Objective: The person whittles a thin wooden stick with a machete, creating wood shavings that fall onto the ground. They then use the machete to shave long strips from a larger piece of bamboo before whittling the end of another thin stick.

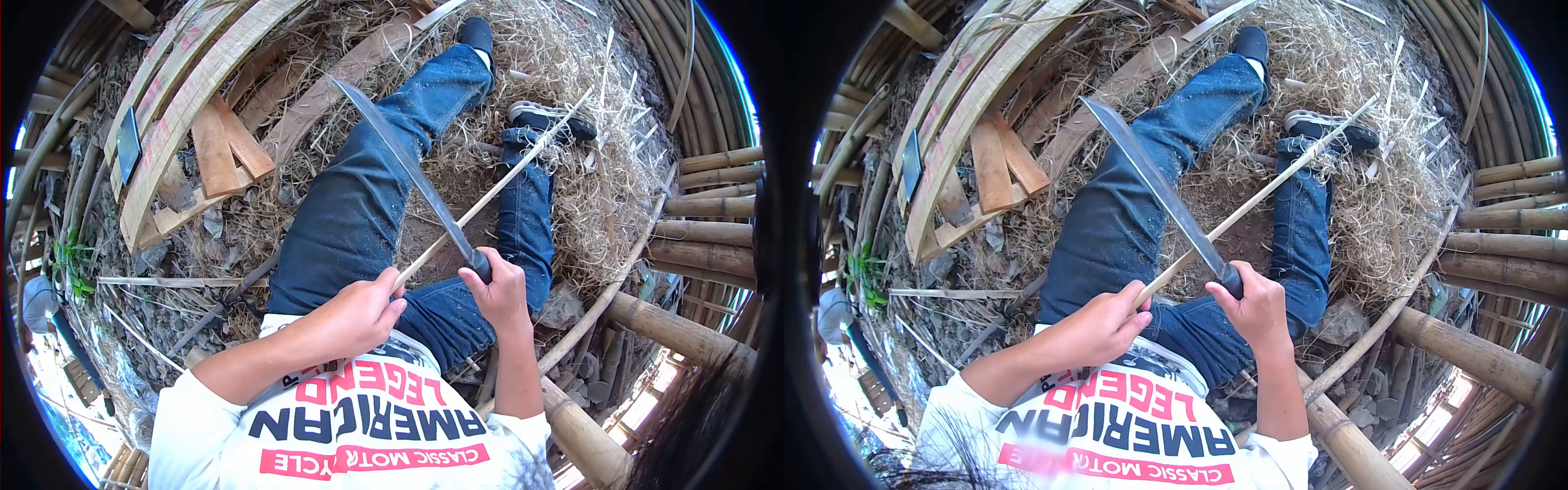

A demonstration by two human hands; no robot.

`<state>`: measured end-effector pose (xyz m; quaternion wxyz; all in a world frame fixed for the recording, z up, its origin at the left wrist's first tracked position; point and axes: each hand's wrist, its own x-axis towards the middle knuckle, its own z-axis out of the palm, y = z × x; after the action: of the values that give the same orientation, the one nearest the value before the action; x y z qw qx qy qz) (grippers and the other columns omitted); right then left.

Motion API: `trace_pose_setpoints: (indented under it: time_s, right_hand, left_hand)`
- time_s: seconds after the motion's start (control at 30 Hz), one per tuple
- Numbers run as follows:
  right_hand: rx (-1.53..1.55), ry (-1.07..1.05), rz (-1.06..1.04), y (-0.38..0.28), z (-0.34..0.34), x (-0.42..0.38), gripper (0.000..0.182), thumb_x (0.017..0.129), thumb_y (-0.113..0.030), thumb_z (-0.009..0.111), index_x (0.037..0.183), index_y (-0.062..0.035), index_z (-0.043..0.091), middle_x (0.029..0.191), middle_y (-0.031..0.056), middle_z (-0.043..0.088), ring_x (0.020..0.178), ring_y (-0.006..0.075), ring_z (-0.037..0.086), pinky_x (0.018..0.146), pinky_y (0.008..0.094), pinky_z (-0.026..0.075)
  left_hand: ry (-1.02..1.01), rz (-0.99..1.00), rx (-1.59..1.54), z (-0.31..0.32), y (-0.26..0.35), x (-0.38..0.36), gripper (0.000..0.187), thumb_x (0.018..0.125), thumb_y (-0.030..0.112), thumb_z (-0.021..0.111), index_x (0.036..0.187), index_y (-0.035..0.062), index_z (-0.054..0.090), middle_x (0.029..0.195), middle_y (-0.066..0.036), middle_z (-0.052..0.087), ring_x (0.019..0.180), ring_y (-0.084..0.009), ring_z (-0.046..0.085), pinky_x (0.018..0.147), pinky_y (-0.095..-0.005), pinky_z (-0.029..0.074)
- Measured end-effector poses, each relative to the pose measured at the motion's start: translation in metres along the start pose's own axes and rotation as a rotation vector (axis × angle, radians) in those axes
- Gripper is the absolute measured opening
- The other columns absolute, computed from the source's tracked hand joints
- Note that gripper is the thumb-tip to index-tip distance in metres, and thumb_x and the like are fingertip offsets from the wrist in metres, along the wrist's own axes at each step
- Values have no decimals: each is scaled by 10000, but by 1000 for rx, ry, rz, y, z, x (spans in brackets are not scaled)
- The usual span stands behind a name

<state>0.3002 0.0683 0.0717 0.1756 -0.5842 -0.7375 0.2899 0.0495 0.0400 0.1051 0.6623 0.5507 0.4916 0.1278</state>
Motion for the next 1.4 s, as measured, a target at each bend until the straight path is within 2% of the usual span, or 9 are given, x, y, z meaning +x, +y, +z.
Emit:
trace_pose_setpoints:
  time_s: [0.13,0.2,0.23,0.37,0.43,0.57,0.83,1.27,1.4]
  right_hand:
    - [-27,28,10,12,0,1,405,803,-375,760,957,-21,638,693,141,645,642,332,664,558,369,503]
    - [-50,49,47,24,-4,1,368,821,-357,747,947,-28,640,685,141,644,644,342,661,565,383,499]
    - [-47,45,47,31,-7,1,368,821,-357,747,947,-28,640,685,141,644,644,342,661,565,383,499]
    - [-112,123,346,77,-25,1,379,895,-379,662,922,-1,636,654,167,629,646,374,650,579,410,489]
    - [-107,181,285,78,-27,2,400,910,-398,640,906,1,632,642,168,619,631,377,644,581,415,488]
    - [-66,165,237,35,-21,-5,399,900,-409,655,885,-11,635,624,141,616,603,337,655,553,404,490]
    - [14,33,60,-32,6,-7,363,809,-364,750,890,-29,634,619,131,618,570,317,657,506,370,495]
    - [-116,31,103,-8,-5,8,363,853,-397,687,822,-49,589,592,122,602,554,319,636,493,380,474]
    - [-134,43,80,-6,0,14,361,845,-393,695,819,-50,585,584,121,593,558,316,637,496,378,475]
  left_hand:
    - [-4,-13,-24,-3,3,-2,167,975,127,517,1014,-13,436,629,-128,530,530,-208,523,523,-361,408]
    - [-7,-37,31,-12,11,-6,193,964,134,518,1011,-43,456,699,-243,608,676,-389,641,620,-455,473]
    - [-5,-41,29,-16,15,-9,193,964,134,518,1011,-43,456,699,-243,608,676,-389,641,620,-455,473]
    - [-56,-124,12,-19,13,-12,224,958,157,551,1001,-38,449,622,-183,568,554,-310,585,557,-412,438]
    - [-33,-54,15,-13,8,-10,204,964,155,566,1003,-2,442,552,-57,467,473,-156,426,478,-345,338]
    - [-66,-74,39,-15,20,-2,214,960,161,575,1001,-5,445,564,-69,472,483,-165,431,491,-350,354]
    - [33,-23,93,-7,19,6,158,990,129,467,1012,-26,442,639,-230,545,627,-419,592,566,-449,416]
    - [10,-76,56,-11,26,9,101,986,87,465,997,-8,433,632,-196,505,554,-341,521,555,-411,406]
    - [-28,-105,79,-20,32,12,147,991,111,440,1002,-35,429,695,-259,587,687,-448,620,618,-475,470]
